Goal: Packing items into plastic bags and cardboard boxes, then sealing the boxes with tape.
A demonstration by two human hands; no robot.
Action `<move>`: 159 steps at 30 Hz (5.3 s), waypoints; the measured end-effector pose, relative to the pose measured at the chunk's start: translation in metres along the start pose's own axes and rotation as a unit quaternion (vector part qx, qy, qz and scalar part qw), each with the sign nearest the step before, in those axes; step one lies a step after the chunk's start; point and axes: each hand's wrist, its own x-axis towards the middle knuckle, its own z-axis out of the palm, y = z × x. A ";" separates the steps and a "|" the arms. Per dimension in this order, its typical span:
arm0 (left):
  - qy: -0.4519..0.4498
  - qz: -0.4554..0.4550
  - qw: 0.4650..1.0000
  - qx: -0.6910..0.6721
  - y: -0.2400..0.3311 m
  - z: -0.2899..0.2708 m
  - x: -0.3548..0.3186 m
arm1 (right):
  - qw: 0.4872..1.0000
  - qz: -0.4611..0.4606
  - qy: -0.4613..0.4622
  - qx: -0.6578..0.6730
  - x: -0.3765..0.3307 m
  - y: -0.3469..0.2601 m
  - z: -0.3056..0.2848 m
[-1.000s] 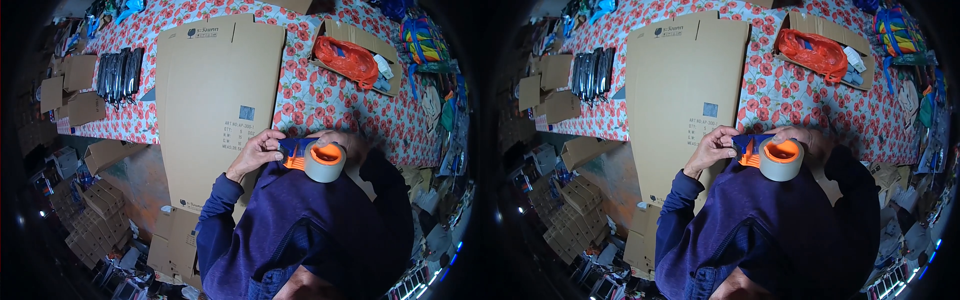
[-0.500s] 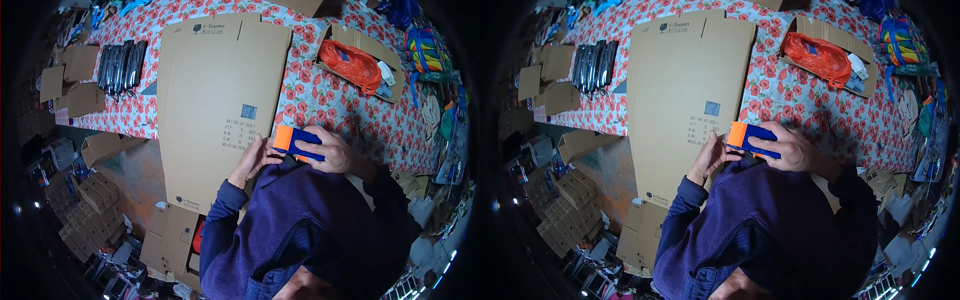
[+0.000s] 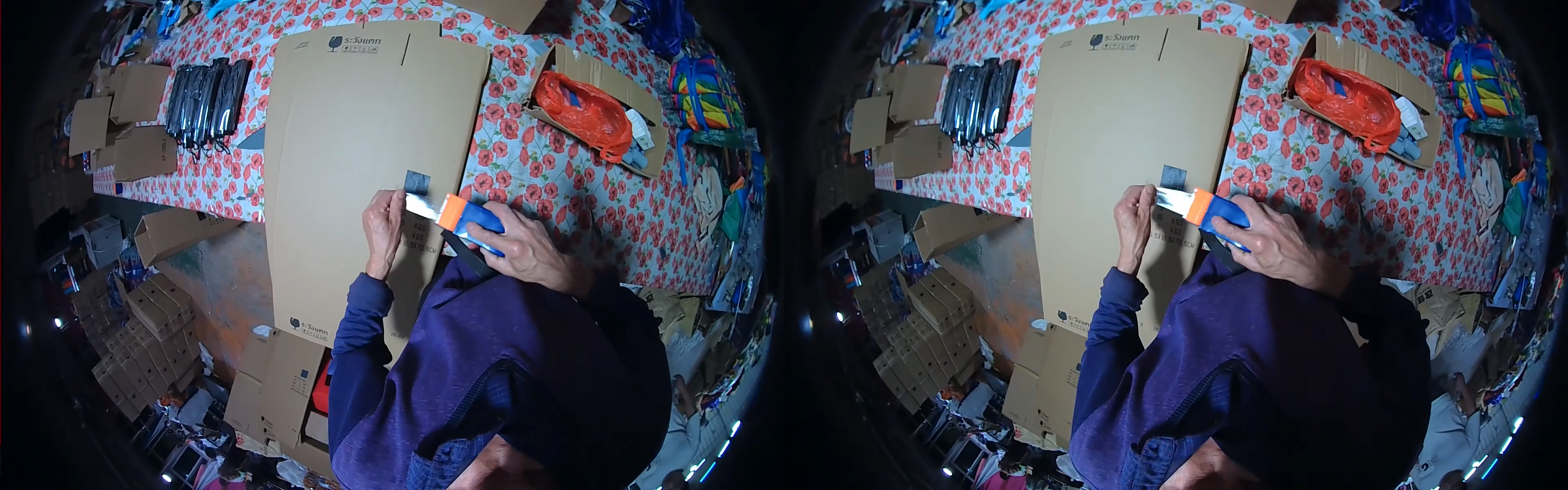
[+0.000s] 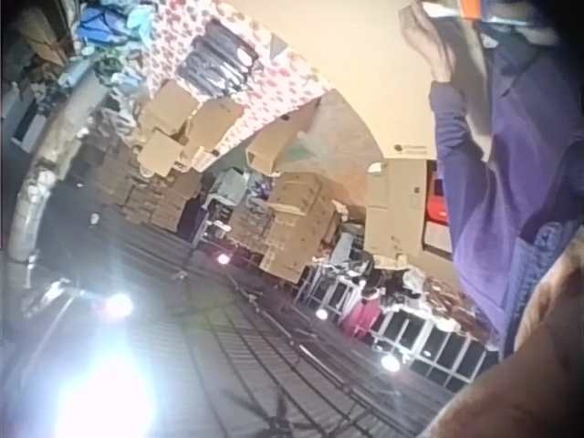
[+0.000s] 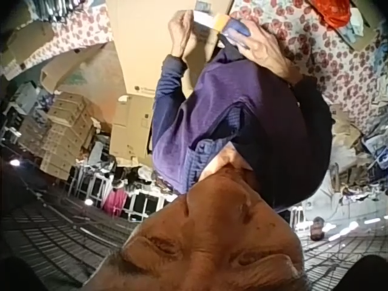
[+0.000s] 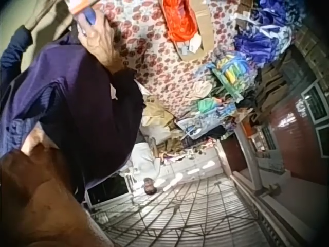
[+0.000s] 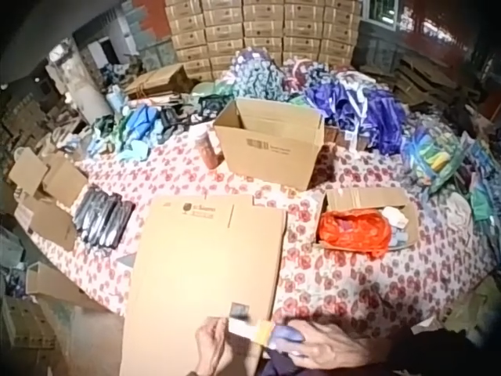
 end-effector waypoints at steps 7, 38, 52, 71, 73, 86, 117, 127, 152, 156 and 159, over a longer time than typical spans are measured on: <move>0.103 0.090 0.949 0.283 -0.032 0.007 0.033 | 0.993 -0.016 -0.019 -0.116 0.034 0.028 0.049; -0.060 0.134 0.894 0.423 -0.093 0.030 0.041 | 0.973 -0.016 -0.101 -0.208 0.044 0.059 0.078; 0.040 -0.025 0.892 0.450 -0.069 0.055 0.014 | 0.807 -0.030 -0.556 -0.196 0.089 0.056 0.056; 0.488 -0.523 0.691 0.107 -0.192 -0.060 -0.338 | 0.767 0.381 -0.113 0.504 0.014 0.106 0.154; 0.508 -0.522 0.679 0.088 -0.185 -0.068 -0.347 | 0.739 0.406 -0.098 0.528 0.023 0.136 0.189; 0.542 -0.259 0.677 -0.425 -0.180 -0.111 -0.431 | 0.725 0.283 -0.082 0.622 0.046 0.054 0.163; 0.709 -0.341 0.616 0.026 -0.377 -0.584 -0.994 | 0.716 0.375 -0.422 0.410 -0.053 -0.427 0.610; 0.549 -0.563 0.602 0.138 -0.493 -0.659 -0.982 | 0.732 0.449 -0.183 0.479 -0.094 -0.267 0.572; 0.537 -0.534 0.652 0.028 -0.687 -0.771 -1.195 | 0.887 0.233 -0.398 0.030 -0.049 -0.592 0.761; 0.547 -0.397 0.734 -0.066 -0.626 -0.782 -1.119 | 0.869 0.229 -0.436 -0.052 -0.045 -0.617 0.778; 0.480 -0.471 0.739 0.046 -0.592 -0.811 -1.083 | 0.886 0.195 -0.421 -0.012 -0.042 -0.635 0.793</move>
